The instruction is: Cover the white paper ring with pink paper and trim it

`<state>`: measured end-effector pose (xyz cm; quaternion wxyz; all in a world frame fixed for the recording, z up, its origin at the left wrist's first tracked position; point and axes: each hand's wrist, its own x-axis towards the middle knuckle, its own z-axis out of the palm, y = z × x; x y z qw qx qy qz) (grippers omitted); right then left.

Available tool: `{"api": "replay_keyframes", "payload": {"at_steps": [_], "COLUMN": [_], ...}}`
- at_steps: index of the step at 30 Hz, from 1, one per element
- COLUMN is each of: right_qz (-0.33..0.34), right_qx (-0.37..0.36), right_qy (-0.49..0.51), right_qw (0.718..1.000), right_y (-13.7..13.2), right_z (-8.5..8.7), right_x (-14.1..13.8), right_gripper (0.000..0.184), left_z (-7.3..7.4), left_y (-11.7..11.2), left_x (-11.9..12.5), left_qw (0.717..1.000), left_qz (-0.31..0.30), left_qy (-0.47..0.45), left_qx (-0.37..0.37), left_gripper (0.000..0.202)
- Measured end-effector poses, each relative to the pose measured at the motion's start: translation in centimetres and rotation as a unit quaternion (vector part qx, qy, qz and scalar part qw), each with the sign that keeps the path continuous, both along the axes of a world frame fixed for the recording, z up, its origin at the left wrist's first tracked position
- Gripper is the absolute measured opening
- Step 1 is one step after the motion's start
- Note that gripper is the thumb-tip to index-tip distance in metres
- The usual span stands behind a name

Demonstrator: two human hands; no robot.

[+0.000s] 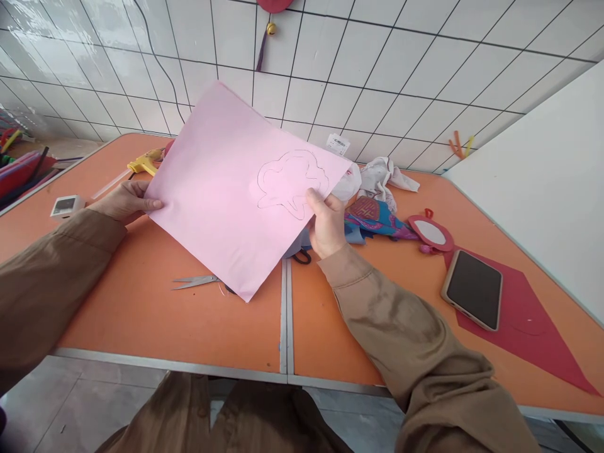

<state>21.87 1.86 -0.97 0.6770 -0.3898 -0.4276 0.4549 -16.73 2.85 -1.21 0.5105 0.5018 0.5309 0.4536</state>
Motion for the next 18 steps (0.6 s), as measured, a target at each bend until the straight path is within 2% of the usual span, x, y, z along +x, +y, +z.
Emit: {"api": "replay_keyframes", "payload": {"at_steps": [3,8,18], "right_qz": [0.011,-0.004,0.051], "right_qx": [-0.039,-0.038,-0.067], "right_qy": [-0.071,-0.121,-0.092], "right_qw": [0.997,0.992,0.992], "right_y": [-0.2,-0.5,-1.0], "right_z": [0.1,0.2,0.8], "right_x": [0.2,0.1,-0.3], "right_gripper": [0.029,0.03,0.037], "left_z": [0.1,0.2,-0.3], "left_y": [0.0,0.1,0.1], "left_x": [-0.1,-0.7,-1.2], "left_qw": [1.0,0.998,0.993], "left_qz": [0.015,0.04,0.068], "left_qy": [-0.011,0.004,-0.069], "left_qx": [0.024,0.056,0.071], "left_gripper": [0.044,0.033,0.037]}}
